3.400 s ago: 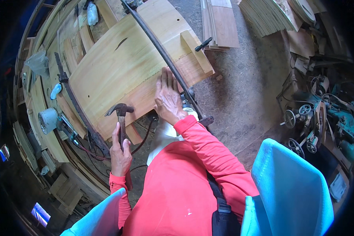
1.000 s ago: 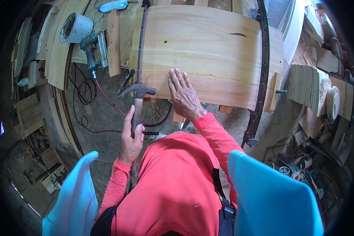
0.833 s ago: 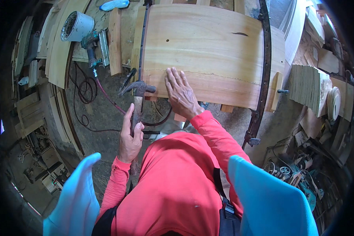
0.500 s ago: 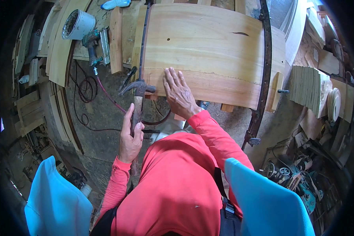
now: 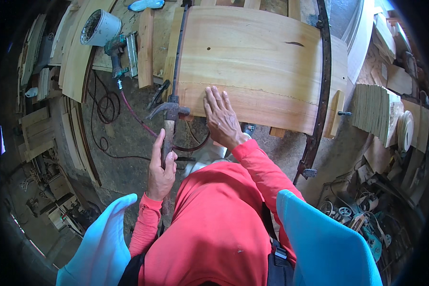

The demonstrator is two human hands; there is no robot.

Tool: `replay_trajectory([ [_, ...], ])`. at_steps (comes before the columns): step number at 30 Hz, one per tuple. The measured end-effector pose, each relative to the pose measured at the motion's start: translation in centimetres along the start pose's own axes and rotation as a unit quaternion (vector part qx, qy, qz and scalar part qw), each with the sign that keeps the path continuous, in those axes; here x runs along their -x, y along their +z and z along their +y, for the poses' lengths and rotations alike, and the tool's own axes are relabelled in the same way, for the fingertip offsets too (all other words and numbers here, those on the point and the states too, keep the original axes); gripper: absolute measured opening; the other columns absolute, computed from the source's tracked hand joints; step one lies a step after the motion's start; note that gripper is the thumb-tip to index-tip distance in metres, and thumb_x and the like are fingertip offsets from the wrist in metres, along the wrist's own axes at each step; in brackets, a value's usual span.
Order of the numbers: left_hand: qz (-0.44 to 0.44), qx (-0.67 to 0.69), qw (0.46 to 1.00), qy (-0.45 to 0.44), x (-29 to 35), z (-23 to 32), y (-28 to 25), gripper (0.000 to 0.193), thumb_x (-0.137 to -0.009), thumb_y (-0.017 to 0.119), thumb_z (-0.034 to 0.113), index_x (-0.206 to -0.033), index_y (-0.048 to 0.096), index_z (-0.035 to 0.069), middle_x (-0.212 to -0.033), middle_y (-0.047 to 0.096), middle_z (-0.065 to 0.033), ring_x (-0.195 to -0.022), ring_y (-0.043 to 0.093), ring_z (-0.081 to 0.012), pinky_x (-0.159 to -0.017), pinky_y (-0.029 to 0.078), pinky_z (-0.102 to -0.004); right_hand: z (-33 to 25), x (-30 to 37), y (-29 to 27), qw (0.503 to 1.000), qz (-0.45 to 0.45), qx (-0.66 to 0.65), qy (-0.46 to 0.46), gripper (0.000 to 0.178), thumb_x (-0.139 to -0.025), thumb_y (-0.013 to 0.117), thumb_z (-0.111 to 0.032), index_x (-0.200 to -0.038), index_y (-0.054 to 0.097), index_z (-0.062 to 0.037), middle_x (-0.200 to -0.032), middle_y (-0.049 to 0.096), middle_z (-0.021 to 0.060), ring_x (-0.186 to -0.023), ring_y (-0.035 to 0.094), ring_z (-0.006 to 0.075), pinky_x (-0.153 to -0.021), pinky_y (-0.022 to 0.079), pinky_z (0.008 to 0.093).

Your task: The person fastens clamped wooden boards using a pneumatic nail gun, taps the seam with a hammer, and loosens the bar clamp on the workbench.

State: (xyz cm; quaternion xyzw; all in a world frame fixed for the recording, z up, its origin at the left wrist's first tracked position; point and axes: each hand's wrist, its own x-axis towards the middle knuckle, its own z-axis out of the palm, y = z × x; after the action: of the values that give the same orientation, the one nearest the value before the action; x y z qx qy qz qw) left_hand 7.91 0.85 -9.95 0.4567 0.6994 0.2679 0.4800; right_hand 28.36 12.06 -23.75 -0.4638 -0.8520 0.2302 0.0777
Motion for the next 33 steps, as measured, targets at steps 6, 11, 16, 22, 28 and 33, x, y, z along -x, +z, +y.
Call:
replay_trajectory([
  [6,0.018,-0.161,0.976,0.148,-3.0,1.7,1.5,0.064,-0.106,0.053,-0.002,-0.167,0.037,0.009,-0.145,0.063,-0.0184,-0.106,0.070,-0.0318,-0.089,0.057,-0.0398,1.4,2.4,-0.1,0.997,0.025,0.036,0.070,0.078,-0.082,0.068,-0.006,-0.156,0.047,0.0079,-0.176,0.026,0.0225,-0.165,0.018,0.0426,-0.133,0.014,0.0623],
  [11,0.032,-0.230,0.943,0.238,-6.0,2.6,3.8,0.073,-0.101,0.058,-0.005,-0.168,0.034,0.010,-0.138,0.063,-0.0277,-0.115,0.068,-0.0484,-0.089,0.057,-0.0518,3.4,3.8,0.1,0.993,0.071,-0.004,0.091,0.080,-0.083,0.070,-0.006,-0.159,0.047,0.0006,-0.178,0.026,0.0154,-0.166,0.017,0.0399,-0.131,0.011,0.0675],
  [16,0.046,-0.262,0.927,0.263,-6.8,3.2,5.4,0.073,-0.102,0.059,-0.003,-0.169,0.034,0.013,-0.126,0.065,-0.0271,-0.106,0.068,-0.0487,-0.083,0.057,-0.0528,3.2,3.8,0.0,0.994,0.059,0.013,0.088,0.081,-0.082,0.070,-0.004,-0.159,0.047,0.0000,-0.177,0.026,0.0149,-0.166,0.016,0.0389,-0.131,0.011,0.0683],
  [22,0.022,-0.291,0.927,0.235,-7.7,2.5,5.7,0.075,-0.103,0.058,0.001,-0.170,0.030,0.019,-0.117,0.066,-0.0265,-0.095,0.069,-0.0497,-0.078,0.055,-0.0564,3.2,3.8,0.5,0.993,0.067,0.042,0.084,0.078,-0.083,0.067,-0.004,-0.159,0.048,-0.0009,-0.177,0.027,0.0148,-0.166,0.018,0.0392,-0.131,0.011,0.0683],
  [28,-0.015,-0.298,0.938,0.177,-8.5,2.6,5.3,0.074,-0.102,0.059,-0.001,-0.169,0.033,0.017,-0.123,0.067,-0.0285,-0.104,0.069,-0.0498,-0.085,0.055,-0.0555,3.3,4.0,0.2,0.992,0.086,0.025,0.087,0.079,-0.084,0.069,-0.004,-0.159,0.047,-0.0004,-0.178,0.026,0.0143,-0.166,0.017,0.0377,-0.132,0.010,0.0662],
  [33,0.071,-0.265,0.909,0.315,-7.8,4.3,5.5,0.073,-0.101,0.059,-0.003,-0.168,0.035,0.014,-0.125,0.067,-0.0286,-0.108,0.069,-0.0491,-0.087,0.056,-0.0534,3.3,3.9,0.3,0.993,0.061,0.044,0.089,0.077,-0.084,0.067,-0.004,-0.158,0.048,0.0000,-0.177,0.027,0.0143,-0.166,0.018,0.0389,-0.131,0.011,0.0676],
])
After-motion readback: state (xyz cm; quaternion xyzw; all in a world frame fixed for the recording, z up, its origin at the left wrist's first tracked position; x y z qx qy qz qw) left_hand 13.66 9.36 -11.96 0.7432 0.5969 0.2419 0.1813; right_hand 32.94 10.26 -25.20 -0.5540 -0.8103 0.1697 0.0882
